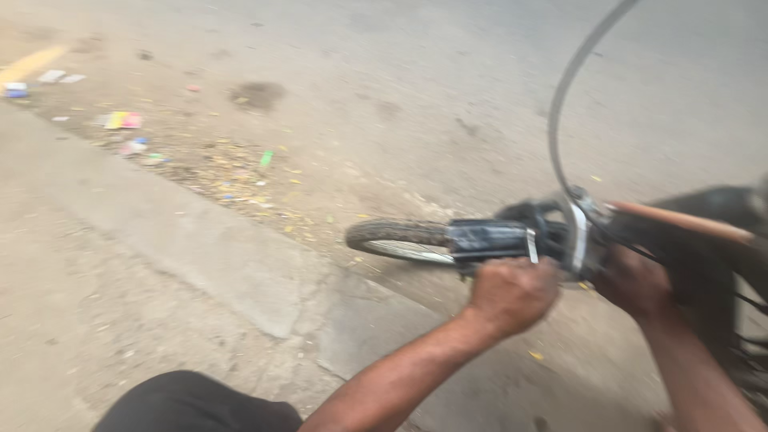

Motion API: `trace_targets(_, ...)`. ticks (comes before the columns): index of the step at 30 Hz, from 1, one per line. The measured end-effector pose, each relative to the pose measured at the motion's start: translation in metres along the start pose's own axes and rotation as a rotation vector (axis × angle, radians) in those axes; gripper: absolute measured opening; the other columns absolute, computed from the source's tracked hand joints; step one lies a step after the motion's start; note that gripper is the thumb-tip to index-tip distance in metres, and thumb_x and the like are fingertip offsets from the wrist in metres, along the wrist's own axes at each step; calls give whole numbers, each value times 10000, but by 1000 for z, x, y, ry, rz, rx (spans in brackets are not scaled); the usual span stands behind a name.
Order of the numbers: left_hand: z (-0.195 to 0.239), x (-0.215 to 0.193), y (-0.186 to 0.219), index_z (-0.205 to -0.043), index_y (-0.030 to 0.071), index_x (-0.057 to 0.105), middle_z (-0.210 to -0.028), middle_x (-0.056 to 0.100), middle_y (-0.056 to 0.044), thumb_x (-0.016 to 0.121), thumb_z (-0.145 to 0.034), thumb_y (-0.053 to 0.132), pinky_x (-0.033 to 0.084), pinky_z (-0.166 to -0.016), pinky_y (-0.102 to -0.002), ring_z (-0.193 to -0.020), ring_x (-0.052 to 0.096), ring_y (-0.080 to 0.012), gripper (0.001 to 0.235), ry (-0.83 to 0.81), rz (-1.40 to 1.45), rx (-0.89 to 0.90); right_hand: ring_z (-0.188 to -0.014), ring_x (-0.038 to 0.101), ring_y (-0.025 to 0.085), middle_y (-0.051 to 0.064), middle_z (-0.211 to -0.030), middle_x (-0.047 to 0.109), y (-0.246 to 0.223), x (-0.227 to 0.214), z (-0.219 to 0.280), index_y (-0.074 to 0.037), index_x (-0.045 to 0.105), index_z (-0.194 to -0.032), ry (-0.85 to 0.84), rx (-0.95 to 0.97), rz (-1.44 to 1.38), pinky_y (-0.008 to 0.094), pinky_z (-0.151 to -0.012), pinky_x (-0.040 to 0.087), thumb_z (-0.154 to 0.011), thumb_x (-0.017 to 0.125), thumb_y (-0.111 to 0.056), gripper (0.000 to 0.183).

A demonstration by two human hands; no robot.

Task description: The person uses a wrench to tighten bolts on the front fork of a bicycle. They repeatedly adjust the tool and apply force to secure the components near the wheel axle.

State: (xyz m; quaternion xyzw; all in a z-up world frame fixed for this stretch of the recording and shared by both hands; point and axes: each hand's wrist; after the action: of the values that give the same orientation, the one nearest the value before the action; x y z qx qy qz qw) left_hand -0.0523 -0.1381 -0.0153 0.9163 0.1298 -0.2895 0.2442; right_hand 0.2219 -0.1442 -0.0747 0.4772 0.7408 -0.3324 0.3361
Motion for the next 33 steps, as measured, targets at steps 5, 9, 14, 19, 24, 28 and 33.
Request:
trace_targets(5, -28, -3, -5, -947, 41, 577, -697, 597, -121, 625, -870, 199, 490, -529, -414, -565, 609, -234, 182, 180, -78, 229, -851, 717, 255, 107, -1014, 710, -7, -10, -4, -69, 659, -1253, 63, 33, 127, 356, -728, 577, -831, 772, -229, 465)
trace_targets(9, -36, 10, -2, -1093, -36, 546, -726, 609, -136, 566, -931, 161, 560, -588, -396, -615, 657, -259, 255, 140, 156, 128, -789, 716, 242, 87, -990, 710, -13, -12, -15, -73, 657, -1262, 44, 13, 172, 364, -727, 567, -817, 797, -269, 506)
trace_targets(14, -68, 29, -11, -1076, -26, 579, -729, 639, -193, 600, -978, 176, 565, -594, -471, -645, 677, -374, 225, 93, 189, -192, -975, 736, 272, 135, -1155, 731, -15, -11, -18, -68, 638, -1317, 85, -108, 148, 357, -774, 590, -831, 783, -292, 554)
trace_targets(19, -141, 69, -84, -988, -22, 662, -809, 721, -181, 600, -926, 202, 613, -538, -389, -645, 734, -249, 240, -162, 662, -819, -964, 725, 324, 136, -1126, 724, -17, -12, -1, -83, 662, -1321, 124, -61, 70, 434, -812, 582, -874, 769, -220, 480)
trace_targets(24, -148, 87, -115, -1084, 8, 702, -1077, 726, -214, 607, -944, 229, 578, -815, -490, -990, 712, -365, 278, -215, 113, -868, -938, 721, 329, 124, -1056, 715, -37, -31, -18, -111, 662, -1208, 75, -45, 6, 451, -790, 567, -850, 771, -204, 386)
trace_targets(28, -146, 74, -114, -1134, 43, 757, -1186, 743, -198, 525, -965, 144, 596, -916, -480, -1121, 727, -347, 304, -457, -20, -919, -925, 709, 340, 140, -1047, 715, -51, -37, -22, -104, 661, -1201, 66, -14, 59, 463, -772, 562, -840, 777, -188, 388)
trace_targets(33, -135, 54, -98, -1147, 35, 712, -1156, 715, -221, 597, -928, 253, 556, -925, -477, -1103, 688, -368, 330, -502, -8, -855, -966, 706, 340, 134, -1055, 711, -53, -42, -30, -97, 655, -1210, 75, -19, 42, 473, -819, 561, -847, 771, -191, 393)
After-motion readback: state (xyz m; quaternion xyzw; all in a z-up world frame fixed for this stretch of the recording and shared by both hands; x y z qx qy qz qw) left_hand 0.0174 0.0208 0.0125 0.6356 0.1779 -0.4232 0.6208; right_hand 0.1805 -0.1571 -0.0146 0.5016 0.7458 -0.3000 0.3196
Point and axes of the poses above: each hand's wrist, its own z-axis away from the middle knuckle, its own x-axis out of the palm, y = z × x
